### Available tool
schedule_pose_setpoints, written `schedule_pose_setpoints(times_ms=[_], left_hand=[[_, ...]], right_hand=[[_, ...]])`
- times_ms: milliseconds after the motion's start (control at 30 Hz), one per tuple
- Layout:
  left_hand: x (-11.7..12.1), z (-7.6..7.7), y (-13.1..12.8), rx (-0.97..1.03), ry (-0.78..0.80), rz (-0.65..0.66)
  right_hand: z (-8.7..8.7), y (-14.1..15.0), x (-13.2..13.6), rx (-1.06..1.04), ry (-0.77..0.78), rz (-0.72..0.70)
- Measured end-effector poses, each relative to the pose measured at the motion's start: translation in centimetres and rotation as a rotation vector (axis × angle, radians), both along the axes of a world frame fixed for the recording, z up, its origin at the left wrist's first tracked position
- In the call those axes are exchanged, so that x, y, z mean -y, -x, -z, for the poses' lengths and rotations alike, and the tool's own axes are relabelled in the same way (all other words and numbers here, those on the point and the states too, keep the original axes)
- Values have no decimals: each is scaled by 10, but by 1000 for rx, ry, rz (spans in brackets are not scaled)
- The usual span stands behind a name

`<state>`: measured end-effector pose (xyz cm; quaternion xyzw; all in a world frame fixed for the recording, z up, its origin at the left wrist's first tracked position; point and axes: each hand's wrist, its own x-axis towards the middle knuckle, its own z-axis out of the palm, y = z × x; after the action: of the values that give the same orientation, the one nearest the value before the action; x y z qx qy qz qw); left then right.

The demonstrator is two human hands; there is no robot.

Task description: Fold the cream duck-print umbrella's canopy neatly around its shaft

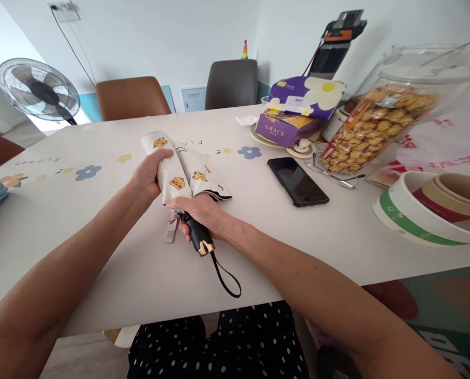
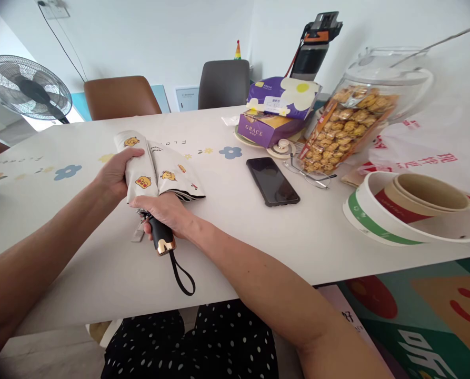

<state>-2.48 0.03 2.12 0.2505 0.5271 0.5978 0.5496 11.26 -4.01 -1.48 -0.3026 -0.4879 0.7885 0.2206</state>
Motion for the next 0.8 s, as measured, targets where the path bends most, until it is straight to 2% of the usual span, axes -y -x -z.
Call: schedule_pose_setpoints(times_ms=[300,800], left_hand=[[0,1,0,-28,4,-14],[0,3,1,-33,17,-16]], right_hand=[[-3,0,2,-2,14,28],[2,2,1,9,17,38]])
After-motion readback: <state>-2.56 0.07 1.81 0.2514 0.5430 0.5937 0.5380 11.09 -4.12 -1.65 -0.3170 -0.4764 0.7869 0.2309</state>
